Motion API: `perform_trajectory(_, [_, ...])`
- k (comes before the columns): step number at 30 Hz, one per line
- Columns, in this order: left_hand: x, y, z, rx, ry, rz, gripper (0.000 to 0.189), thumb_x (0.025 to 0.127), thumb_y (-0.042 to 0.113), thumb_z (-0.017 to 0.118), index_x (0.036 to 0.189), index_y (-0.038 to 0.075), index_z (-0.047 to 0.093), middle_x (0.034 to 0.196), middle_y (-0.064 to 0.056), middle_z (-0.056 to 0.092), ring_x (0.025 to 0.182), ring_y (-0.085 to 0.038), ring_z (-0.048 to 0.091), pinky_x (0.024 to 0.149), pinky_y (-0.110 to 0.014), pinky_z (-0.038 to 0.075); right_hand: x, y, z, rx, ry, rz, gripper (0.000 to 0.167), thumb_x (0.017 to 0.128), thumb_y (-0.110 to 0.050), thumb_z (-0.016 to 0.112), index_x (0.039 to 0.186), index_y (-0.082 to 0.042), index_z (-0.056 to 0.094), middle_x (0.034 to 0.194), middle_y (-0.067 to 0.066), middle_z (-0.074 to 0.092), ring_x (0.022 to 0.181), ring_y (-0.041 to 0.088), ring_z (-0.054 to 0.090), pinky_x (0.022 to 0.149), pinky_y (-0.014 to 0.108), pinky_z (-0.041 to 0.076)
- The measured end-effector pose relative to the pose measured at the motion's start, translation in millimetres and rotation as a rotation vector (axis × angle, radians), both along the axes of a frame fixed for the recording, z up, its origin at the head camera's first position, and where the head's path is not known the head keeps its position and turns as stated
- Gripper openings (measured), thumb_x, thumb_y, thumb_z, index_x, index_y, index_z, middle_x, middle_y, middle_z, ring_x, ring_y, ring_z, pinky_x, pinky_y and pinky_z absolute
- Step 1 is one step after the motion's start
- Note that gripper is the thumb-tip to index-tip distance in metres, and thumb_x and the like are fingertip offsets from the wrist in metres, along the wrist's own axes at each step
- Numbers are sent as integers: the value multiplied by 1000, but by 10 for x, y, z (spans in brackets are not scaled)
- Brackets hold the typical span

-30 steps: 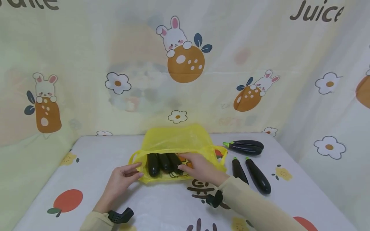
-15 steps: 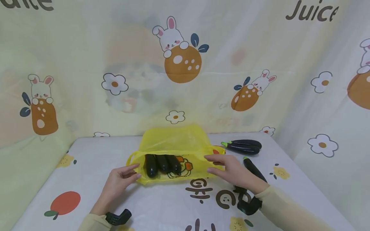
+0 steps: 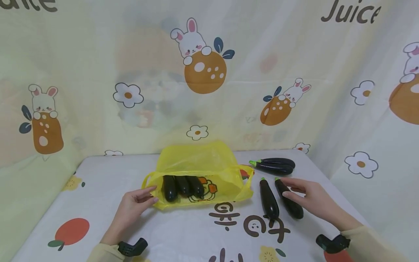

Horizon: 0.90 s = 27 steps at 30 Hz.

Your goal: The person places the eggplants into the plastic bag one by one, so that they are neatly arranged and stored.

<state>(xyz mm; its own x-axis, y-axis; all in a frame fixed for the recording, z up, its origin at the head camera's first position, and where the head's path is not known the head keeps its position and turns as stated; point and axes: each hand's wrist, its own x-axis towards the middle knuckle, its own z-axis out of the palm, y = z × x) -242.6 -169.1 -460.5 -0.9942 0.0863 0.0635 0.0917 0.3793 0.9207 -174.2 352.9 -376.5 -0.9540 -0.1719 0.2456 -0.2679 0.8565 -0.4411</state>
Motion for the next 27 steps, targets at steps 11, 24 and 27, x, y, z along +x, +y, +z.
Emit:
perform_trajectory(11, [3, -20, -35, 11, -7, 3, 45, 88, 17, 81, 131, 5, 70, 111, -15, 77, 97, -14, 75, 76, -16, 56, -12, 340, -334, 21, -10, -98, 51, 93, -22, 76, 132, 8, 62, 126, 28, 68, 109, 42, 70, 87, 44, 60])
perform_trajectory(24, [1, -18, -17, 10, 0, 5, 45, 88, 17, 81, 130, 6, 70, 115, -17, 76, 101, -19, 75, 78, -16, 56, 13, 319, -654, 50, -102, -177, 63, 90, -26, 79, 138, 8, 57, 133, 36, 60, 113, 51, 66, 86, 51, 60])
perform_trajectory(27, [0, -15, -23, 12, 3, 0, 45, 88, 17, 81, 131, 5, 70, 115, -17, 76, 101, -20, 75, 79, -16, 56, 20, 315, -659, 45, -122, -198, 63, 90, -25, 79, 139, 7, 56, 133, 37, 59, 110, 51, 67, 84, 51, 61])
